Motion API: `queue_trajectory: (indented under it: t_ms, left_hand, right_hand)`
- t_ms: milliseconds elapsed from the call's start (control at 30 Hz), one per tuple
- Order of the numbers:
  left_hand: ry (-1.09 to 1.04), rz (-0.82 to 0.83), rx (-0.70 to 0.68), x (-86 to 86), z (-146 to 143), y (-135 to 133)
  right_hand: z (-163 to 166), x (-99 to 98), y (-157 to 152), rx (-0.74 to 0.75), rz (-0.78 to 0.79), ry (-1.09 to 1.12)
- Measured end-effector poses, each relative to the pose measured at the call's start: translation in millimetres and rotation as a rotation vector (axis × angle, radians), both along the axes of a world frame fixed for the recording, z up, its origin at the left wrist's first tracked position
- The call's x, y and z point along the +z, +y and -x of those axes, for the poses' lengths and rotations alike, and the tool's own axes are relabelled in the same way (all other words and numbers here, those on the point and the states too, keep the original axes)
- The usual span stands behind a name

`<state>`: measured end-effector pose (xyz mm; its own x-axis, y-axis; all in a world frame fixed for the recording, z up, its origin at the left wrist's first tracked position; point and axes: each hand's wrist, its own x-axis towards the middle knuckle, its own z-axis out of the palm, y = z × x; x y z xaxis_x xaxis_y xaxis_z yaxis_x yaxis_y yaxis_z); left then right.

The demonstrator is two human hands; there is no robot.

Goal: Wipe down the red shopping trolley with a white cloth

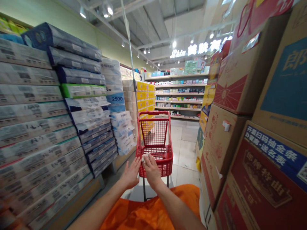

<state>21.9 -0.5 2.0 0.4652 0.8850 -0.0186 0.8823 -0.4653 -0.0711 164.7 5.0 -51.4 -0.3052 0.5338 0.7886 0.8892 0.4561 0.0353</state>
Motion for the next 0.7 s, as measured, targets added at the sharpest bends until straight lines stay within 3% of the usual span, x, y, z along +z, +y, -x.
queue_trajectory:
  t_ms: [67,233,300,500,567,700]
  left_hand:
    - [-0.004,-0.017,-0.003,-1.9,4,1]
    - [-0.032,-0.025,0.009,-5.4,9,1]
    - [-0.037,-0.023,0.026,-5.7,7,0]
    - [-0.002,-0.027,0.017,-5.7,6,-2]
    - [-0.003,-0.038,0.008,-5.9,8,-1]
    - [-0.014,-0.041,0.004,-7.2,10,0]
  right_hand:
    - [-20,1.7,-4,-0.017,-0.007,-0.030]
    - [-98,5.3,-23,-0.263,-0.019,0.007]
    - [-92,4.2,-24,-0.272,-0.022,0.017]
    - [3,-1.2,-7,-0.036,-0.034,0.001]
    - [1,0.3,-6,-0.005,-0.035,-0.034]
    - [-60,4.4,-20,-0.139,-0.022,-0.043]
